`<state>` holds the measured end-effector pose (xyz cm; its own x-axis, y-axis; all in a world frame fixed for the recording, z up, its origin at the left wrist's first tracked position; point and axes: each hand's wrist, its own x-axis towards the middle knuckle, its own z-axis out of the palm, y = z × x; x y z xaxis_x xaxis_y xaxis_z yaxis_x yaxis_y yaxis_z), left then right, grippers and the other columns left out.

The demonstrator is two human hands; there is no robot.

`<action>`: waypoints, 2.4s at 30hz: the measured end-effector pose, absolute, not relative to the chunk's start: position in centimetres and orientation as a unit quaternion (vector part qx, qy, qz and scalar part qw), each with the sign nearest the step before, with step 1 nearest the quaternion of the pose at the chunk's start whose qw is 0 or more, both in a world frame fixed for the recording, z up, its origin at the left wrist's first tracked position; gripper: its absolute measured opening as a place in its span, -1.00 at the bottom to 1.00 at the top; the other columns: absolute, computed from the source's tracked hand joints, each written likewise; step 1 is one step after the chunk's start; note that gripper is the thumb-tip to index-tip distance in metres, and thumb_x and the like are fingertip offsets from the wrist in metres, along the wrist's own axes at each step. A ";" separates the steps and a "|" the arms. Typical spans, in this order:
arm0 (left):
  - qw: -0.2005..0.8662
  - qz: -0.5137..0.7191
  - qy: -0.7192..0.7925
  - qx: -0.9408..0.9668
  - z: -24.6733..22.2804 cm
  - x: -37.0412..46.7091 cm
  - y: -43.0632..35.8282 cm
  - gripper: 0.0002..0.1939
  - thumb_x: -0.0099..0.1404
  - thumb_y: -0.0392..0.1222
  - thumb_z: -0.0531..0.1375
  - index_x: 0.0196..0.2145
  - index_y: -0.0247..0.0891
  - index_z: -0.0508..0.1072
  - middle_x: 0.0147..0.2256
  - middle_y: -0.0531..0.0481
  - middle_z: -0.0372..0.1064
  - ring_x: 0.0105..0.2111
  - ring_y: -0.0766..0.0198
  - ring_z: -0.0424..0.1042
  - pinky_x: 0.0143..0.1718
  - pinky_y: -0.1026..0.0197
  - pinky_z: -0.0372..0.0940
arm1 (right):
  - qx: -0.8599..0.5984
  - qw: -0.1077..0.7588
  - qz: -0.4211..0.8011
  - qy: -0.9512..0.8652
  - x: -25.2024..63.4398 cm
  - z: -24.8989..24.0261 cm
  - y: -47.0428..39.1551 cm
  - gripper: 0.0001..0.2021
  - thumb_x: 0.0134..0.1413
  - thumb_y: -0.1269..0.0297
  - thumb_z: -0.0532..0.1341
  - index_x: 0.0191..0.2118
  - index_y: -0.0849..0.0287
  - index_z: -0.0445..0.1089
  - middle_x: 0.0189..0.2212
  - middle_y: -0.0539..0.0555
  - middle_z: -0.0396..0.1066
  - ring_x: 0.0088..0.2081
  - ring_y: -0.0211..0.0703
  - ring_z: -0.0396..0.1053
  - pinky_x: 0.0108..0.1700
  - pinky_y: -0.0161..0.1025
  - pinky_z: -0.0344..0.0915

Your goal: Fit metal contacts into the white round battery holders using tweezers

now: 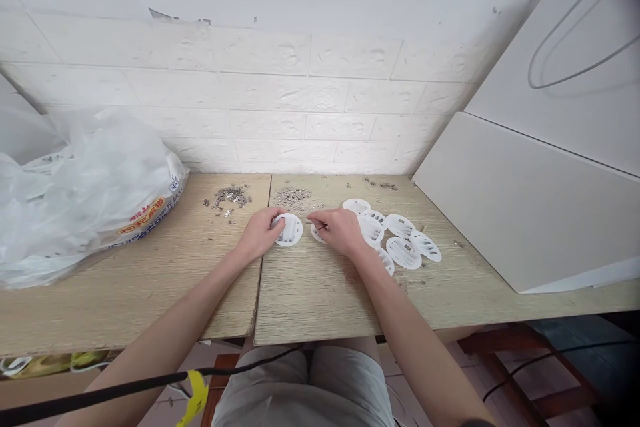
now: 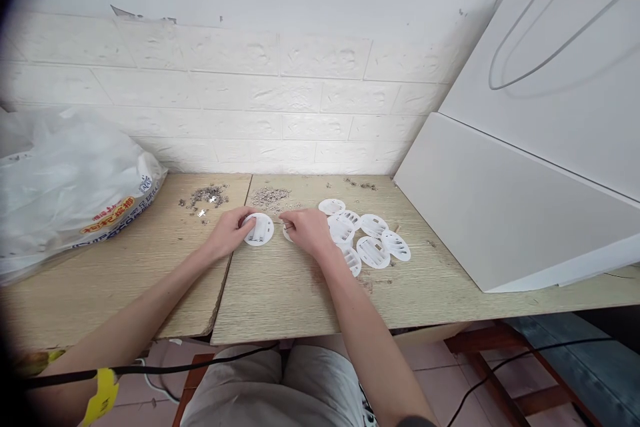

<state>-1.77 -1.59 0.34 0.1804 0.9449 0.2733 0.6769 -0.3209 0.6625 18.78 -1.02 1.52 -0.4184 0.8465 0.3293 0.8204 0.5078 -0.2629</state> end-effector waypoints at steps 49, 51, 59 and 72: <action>0.188 0.327 0.532 0.758 -0.9 -2.5 -1.4 -0.75 0.22 -0.23 0.02 -0.22 -0.26 0.45 -0.31 -0.01 0.42 -0.43 0.30 0.31 -0.34 0.23 0.20 | -0.749 0.076 -0.012 -0.658 30.1 1.9 15.0 -0.71 0.14 0.31 0.07 -0.12 0.33 0.44 -0.11 0.38 0.38 -0.09 0.09 0.36 -0.23 -0.18 0.20; 0.186 0.330 0.532 0.758 -0.9 -2.5 -1.5 -0.75 0.22 -0.24 0.02 -0.21 -0.26 0.45 -0.32 0.00 0.41 -0.44 0.31 0.30 -0.33 0.23 0.20 | -0.750 0.079 -0.017 -0.656 30.1 1.8 15.2 -0.69 0.13 0.35 0.05 -0.10 0.34 0.43 -0.09 0.39 0.36 -0.07 0.10 0.36 -0.21 -0.17 0.21; 0.181 0.325 0.535 0.758 -0.7 -2.5 -1.7 -0.73 0.22 -0.26 0.01 -0.18 -0.26 0.44 -0.32 0.01 0.41 -0.48 0.34 0.29 -0.36 0.24 0.20 | -0.732 0.075 -0.020 -0.677 29.9 1.8 15.1 -0.70 0.14 0.32 0.03 -0.12 0.19 0.46 -0.01 0.28 0.30 -0.06 0.06 0.34 -0.17 -0.17 0.23; 0.224 0.388 0.519 0.728 -0.7 -2.4 -1.3 -0.67 0.12 -0.29 0.11 -0.14 -0.26 0.45 -0.39 0.03 0.38 -0.48 0.35 0.30 -0.41 0.26 0.25 | -0.602 0.417 0.188 -0.654 22.2 5.7 7.2 -0.84 -0.15 0.32 0.18 -0.43 0.27 0.46 -0.45 0.12 0.48 -0.47 -0.23 0.32 -0.40 -0.30 0.17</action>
